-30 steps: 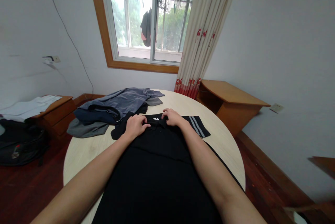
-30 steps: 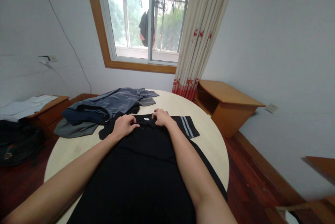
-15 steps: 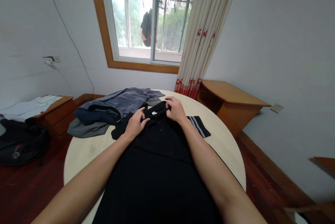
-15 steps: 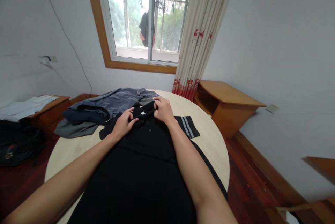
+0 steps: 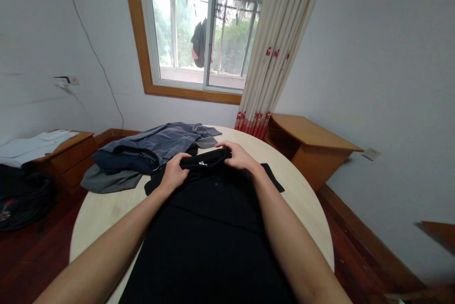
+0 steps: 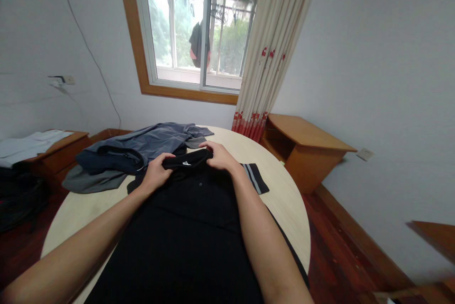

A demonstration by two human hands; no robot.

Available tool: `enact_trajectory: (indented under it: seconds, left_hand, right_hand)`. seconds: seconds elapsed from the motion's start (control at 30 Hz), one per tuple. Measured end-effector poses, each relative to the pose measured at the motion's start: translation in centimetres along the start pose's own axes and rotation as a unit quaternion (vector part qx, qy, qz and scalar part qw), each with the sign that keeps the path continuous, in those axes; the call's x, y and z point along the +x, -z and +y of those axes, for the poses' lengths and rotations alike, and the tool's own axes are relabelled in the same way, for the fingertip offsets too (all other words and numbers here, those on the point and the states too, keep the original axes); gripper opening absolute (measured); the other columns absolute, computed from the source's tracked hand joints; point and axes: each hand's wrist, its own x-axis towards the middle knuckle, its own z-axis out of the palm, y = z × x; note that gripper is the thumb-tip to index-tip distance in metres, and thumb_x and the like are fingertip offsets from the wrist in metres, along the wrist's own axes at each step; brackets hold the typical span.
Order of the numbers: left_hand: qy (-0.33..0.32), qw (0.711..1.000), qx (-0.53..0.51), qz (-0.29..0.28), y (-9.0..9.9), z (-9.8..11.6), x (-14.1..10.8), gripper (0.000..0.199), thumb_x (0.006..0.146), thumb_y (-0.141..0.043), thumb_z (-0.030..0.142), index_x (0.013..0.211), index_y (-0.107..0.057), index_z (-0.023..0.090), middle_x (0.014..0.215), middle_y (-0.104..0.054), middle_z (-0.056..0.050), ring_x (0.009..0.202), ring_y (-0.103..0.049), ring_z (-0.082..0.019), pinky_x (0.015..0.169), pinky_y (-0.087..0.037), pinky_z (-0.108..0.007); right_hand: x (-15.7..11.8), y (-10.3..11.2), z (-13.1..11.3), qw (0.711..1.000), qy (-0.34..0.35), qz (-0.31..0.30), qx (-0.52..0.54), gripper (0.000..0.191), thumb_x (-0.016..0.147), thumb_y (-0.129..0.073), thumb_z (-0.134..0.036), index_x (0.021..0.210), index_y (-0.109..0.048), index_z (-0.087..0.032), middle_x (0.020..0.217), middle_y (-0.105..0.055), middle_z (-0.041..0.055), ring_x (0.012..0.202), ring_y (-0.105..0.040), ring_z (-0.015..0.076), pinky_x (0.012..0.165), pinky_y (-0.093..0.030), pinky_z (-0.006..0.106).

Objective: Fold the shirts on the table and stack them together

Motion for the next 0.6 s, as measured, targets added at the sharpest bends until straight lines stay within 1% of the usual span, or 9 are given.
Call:
enact_trajectory:
  seconds: [0.1,0.2,0.3,0.37,0.43,0.5,0.6]
  left_hand:
    - [-0.054,0.998,-0.023,-0.008,0.5,0.4,0.2,0.041,0.068,-0.055,0.010,0.107,-0.065,0.018,0.111,-0.071,-0.007,0.107,-0.065,-0.025,0.099,-0.050,-0.040]
    - [-0.097,0.993,-0.045,-0.043,0.8,0.9,0.3,0.048,0.067,-0.053,0.010,0.113,-0.064,0.018,0.115,-0.068,-0.007,0.111,-0.063,-0.025,0.102,-0.048,-0.041]
    - [-0.100,0.987,-0.086,-0.087,0.9,1.2,0.3,0.051,0.071,-0.062,0.018,0.122,-0.061,0.018,0.122,-0.065,-0.010,0.117,-0.061,-0.028,0.106,-0.046,-0.043]
    - [-0.083,0.982,-0.123,-0.116,0.9,1.2,0.3,0.058,0.072,-0.070,0.026,0.129,-0.058,0.017,0.127,-0.063,-0.012,0.119,-0.060,-0.029,0.106,-0.046,-0.044]
    - [-0.057,0.979,-0.146,-0.132,0.9,1.1,0.3,0.065,0.072,-0.074,0.032,0.132,-0.055,0.018,0.128,-0.063,-0.012,0.119,-0.060,-0.029,0.104,-0.047,-0.044]
    - [-0.038,0.981,-0.141,-0.131,0.9,0.9,0.3,0.064,0.073,-0.075,0.034,0.132,-0.056,0.018,0.126,-0.065,-0.012,0.117,-0.062,-0.029,0.102,-0.048,-0.044]
    - [-0.031,0.989,-0.095,-0.109,1.0,0.7,0.3,0.056,0.076,-0.072,0.032,0.129,-0.059,0.019,0.121,-0.068,-0.011,0.113,-0.065,-0.028,0.101,-0.049,-0.044]
  right_hand:
    - [-0.1,0.5,0.6,0.994,-0.019,-0.077,0.072,0.048,0.061,-0.075,-0.017,0.109,-0.070,-0.016,0.109,-0.072,0.0060,0.100,-0.065,0.0236,0.095,-0.049,0.037]
    - [-0.3,0.6,1.1,0.984,-0.046,-0.115,0.126,0.049,0.062,-0.083,-0.026,0.109,-0.071,-0.017,0.108,-0.074,0.0057,0.099,-0.067,0.0250,0.094,-0.051,0.039]
    - [-0.5,0.6,1.4,0.984,-0.058,-0.109,0.129,0.051,0.062,-0.085,-0.028,0.110,-0.071,-0.018,0.111,-0.075,0.0056,0.101,-0.068,0.0255,0.095,-0.052,0.039]
    - [-0.5,0.5,1.5,0.987,-0.067,-0.094,0.109,0.050,0.063,-0.085,-0.025,0.110,-0.071,-0.018,0.111,-0.075,0.0057,0.101,-0.069,0.0250,0.095,-0.052,0.038]
    - [-0.6,0.4,1.5,0.991,-0.077,-0.075,0.081,0.048,0.065,-0.085,-0.023,0.110,-0.071,-0.018,0.111,-0.075,0.0059,0.100,-0.069,0.0243,0.093,-0.052,0.037]
    - [-0.5,0.4,1.5,0.994,-0.082,-0.056,0.053,0.044,0.065,-0.084,-0.021,0.107,-0.072,-0.017,0.107,-0.076,0.0056,0.097,-0.069,0.0236,0.090,-0.053,0.035]
    - [-0.4,0.3,1.6,0.996,-0.071,-0.044,0.036,0.039,0.065,-0.083,-0.018,0.103,-0.073,-0.016,0.101,-0.076,0.0042,0.093,-0.068,0.0224,0.085,-0.052,0.033]
